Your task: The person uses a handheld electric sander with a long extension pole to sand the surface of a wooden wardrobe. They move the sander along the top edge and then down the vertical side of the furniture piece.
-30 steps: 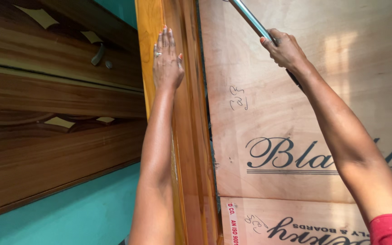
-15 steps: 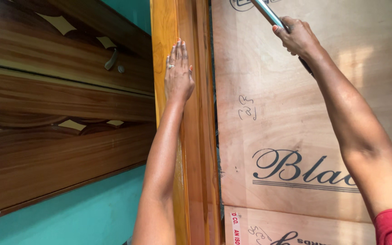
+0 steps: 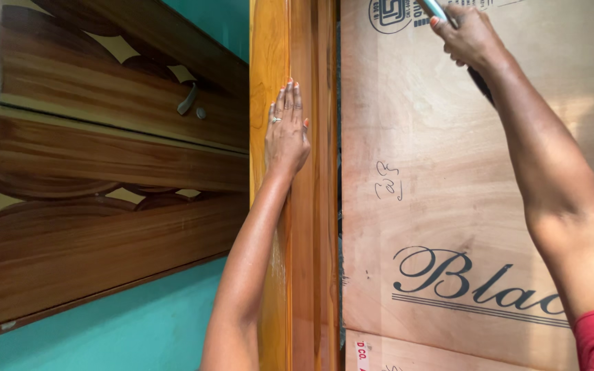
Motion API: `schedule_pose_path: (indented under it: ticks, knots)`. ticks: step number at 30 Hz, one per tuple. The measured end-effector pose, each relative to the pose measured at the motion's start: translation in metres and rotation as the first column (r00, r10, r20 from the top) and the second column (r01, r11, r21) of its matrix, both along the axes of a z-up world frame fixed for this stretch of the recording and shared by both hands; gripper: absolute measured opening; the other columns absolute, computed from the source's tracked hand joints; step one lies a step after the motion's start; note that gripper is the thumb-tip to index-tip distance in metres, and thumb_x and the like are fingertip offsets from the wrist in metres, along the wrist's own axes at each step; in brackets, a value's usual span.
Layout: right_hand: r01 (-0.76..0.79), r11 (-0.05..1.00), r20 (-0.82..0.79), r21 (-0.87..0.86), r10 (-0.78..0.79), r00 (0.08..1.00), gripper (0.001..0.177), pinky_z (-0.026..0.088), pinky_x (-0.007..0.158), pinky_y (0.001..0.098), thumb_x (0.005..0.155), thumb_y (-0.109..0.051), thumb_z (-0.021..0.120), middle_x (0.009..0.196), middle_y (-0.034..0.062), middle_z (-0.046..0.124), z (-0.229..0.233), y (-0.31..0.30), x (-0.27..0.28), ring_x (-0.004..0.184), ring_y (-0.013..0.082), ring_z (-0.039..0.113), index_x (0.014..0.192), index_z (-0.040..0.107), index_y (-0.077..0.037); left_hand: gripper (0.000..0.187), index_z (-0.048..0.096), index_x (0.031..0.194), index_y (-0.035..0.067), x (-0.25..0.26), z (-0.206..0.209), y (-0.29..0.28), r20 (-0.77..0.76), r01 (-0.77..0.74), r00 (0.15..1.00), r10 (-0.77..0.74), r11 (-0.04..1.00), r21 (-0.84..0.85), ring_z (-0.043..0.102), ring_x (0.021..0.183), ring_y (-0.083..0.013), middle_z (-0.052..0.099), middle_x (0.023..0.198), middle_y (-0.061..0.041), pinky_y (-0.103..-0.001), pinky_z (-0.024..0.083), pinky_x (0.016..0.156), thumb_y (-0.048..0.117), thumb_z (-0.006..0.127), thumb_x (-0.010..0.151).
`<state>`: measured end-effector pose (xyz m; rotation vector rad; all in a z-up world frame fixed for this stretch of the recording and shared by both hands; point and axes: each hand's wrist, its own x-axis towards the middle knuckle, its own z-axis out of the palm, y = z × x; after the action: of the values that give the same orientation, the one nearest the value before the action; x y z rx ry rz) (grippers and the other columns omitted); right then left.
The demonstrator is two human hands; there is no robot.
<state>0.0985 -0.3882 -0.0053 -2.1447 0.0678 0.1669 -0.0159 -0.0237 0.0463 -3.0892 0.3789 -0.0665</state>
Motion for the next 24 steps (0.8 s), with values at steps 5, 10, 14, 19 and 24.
schedule_pose_path:
  ticks: [5,10,14,19,24]
  knots:
    - [-0.028,0.997,0.012,-0.069,0.029,1.000,0.042,0.054,0.051,0.0314,0.115,-0.040,0.050,0.073,0.0090,0.060,-0.005,-0.010,0.026,0.063,0.0160,0.061,0.130,0.063,-0.003,0.072,0.009,0.163,0.010,-0.003,0.005,-0.001,0.010,0.009,1.000,-0.009,0.999,-0.040,0.015,0.158,-0.0219,0.013,0.172,-0.004,-0.043,0.014,0.130,0.017,0.049,0.103]
    - [-0.059,0.996,0.018,-0.061,0.060,0.998,0.051,0.054,0.050,0.0324,0.118,-0.045,0.046,0.072,0.0107,0.059,-0.016,-0.013,0.054,0.063,0.0166,0.061,0.116,0.063,0.003,0.075,0.010,0.163,0.008,-0.002,0.011,-0.004,0.012,0.027,1.000,-0.026,0.997,-0.068,0.016,0.158,-0.0239,0.014,0.172,-0.005,-0.044,0.016,0.130,0.015,0.051,0.101]
    - [-0.043,0.993,-0.045,-0.113,0.038,0.998,0.061,0.055,0.055,0.0351,0.125,-0.048,0.039,0.076,0.0168,0.060,-0.024,-0.011,0.068,0.067,0.0214,0.062,0.114,0.066,0.006,0.074,0.010,0.163,0.009,-0.002,0.013,-0.004,-0.010,0.016,1.000,-0.017,0.997,-0.076,0.016,0.158,-0.0235,0.014,0.171,-0.005,-0.044,0.016,0.130,0.016,0.051,0.102]
    - [-0.051,0.993,-0.003,-0.109,0.051,0.999,0.047,0.055,0.052,0.0321,0.117,-0.042,0.046,0.076,0.0151,0.063,-0.036,-0.010,0.074,0.065,0.0175,0.063,0.125,0.062,0.001,0.073,0.009,0.163,0.009,0.000,0.011,-0.004,-0.013,0.014,1.000,-0.014,0.999,-0.036,0.015,0.158,-0.0238,0.013,0.171,-0.005,-0.045,0.015,0.129,0.016,0.049,0.102]
    - [-0.035,0.999,-0.056,0.001,0.035,0.998,0.044,0.054,0.052,0.0329,0.114,-0.036,0.051,0.079,0.0138,0.063,-0.048,-0.009,0.053,0.063,0.0165,0.060,0.144,0.057,-0.003,0.073,0.008,0.163,0.009,-0.001,0.006,-0.002,-0.004,0.023,1.000,-0.023,0.999,-0.033,0.014,0.158,-0.0225,0.012,0.172,-0.005,-0.044,0.015,0.130,0.017,0.048,0.103]
